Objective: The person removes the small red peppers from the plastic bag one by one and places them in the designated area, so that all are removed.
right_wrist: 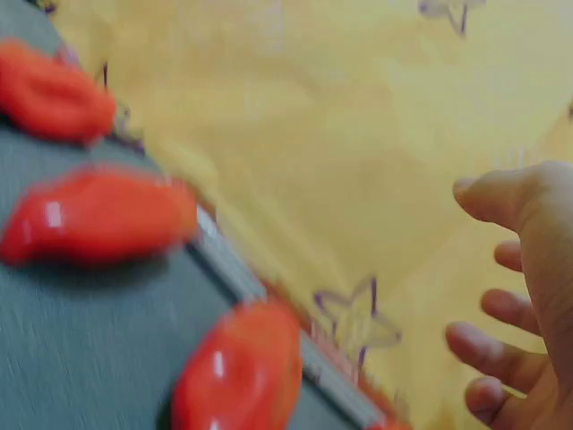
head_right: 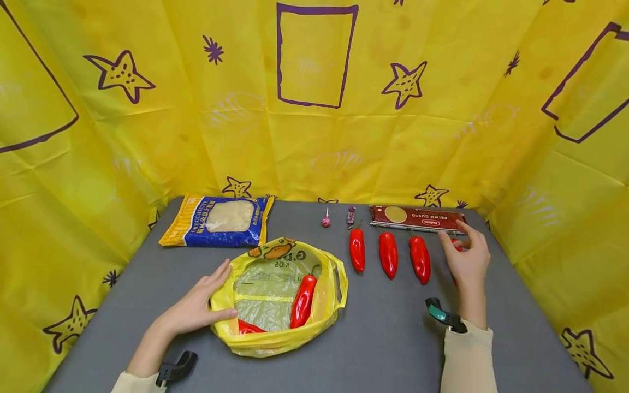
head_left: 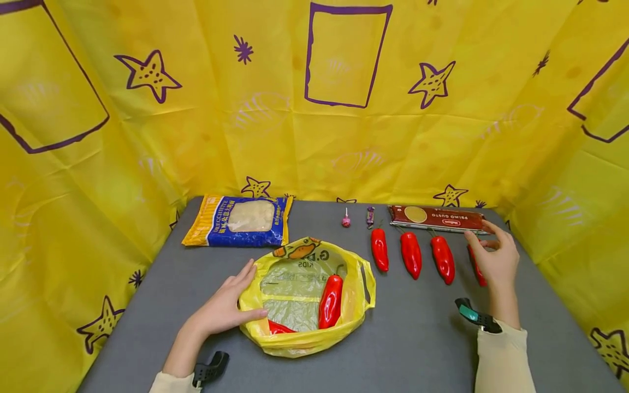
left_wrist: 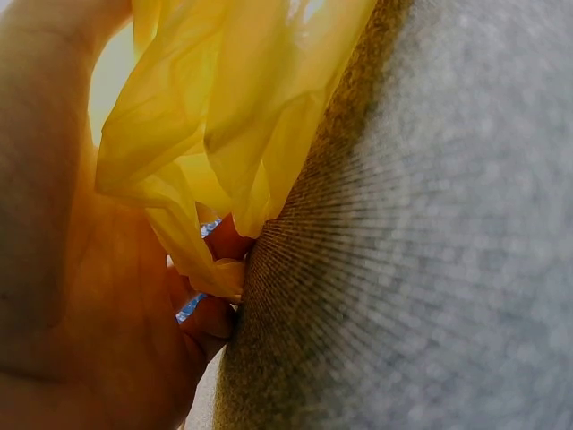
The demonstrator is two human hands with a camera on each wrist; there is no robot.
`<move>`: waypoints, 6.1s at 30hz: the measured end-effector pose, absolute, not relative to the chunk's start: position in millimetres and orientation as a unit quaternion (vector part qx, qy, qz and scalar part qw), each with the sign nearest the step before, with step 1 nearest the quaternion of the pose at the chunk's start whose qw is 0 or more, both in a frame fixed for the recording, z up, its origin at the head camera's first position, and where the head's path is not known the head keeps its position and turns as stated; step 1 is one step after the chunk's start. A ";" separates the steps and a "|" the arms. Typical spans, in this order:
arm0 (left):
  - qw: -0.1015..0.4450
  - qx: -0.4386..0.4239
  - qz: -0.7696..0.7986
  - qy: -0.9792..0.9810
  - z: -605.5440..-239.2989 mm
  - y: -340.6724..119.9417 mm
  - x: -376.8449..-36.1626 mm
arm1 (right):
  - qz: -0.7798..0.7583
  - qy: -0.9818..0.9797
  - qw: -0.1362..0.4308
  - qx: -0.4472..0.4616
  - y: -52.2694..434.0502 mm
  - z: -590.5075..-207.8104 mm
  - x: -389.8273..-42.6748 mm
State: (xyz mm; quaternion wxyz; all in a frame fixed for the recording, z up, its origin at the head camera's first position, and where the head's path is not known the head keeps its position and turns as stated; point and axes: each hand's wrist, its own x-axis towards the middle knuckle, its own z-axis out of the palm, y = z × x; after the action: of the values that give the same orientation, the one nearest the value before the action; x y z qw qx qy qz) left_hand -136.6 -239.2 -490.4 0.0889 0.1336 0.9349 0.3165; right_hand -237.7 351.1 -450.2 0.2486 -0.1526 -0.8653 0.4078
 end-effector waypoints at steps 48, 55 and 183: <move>0.086 0.133 0.319 0.935 -490.7 -239.4 -136.2 | 0.339 -0.853 0.079 0.389 118.5 -397.0 -243.5; 0.081 0.136 0.318 0.935 -489.3 -238.6 -137.0 | 0.309 -0.855 0.036 0.415 95.6 -390.3 -248.6; 0.120 0.173 0.355 0.911 -491.6 -253.8 -134.1 | 0.154 -0.752 -0.281 0.576 -0.4 -445.7 -214.2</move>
State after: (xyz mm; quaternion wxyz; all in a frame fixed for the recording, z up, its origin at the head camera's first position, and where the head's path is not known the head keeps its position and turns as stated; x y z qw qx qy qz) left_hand -134.1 -253.8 -491.6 0.1197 0.1731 0.9108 0.3550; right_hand -214.2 -0.4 -445.7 -0.2810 0.5764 -0.7517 0.1542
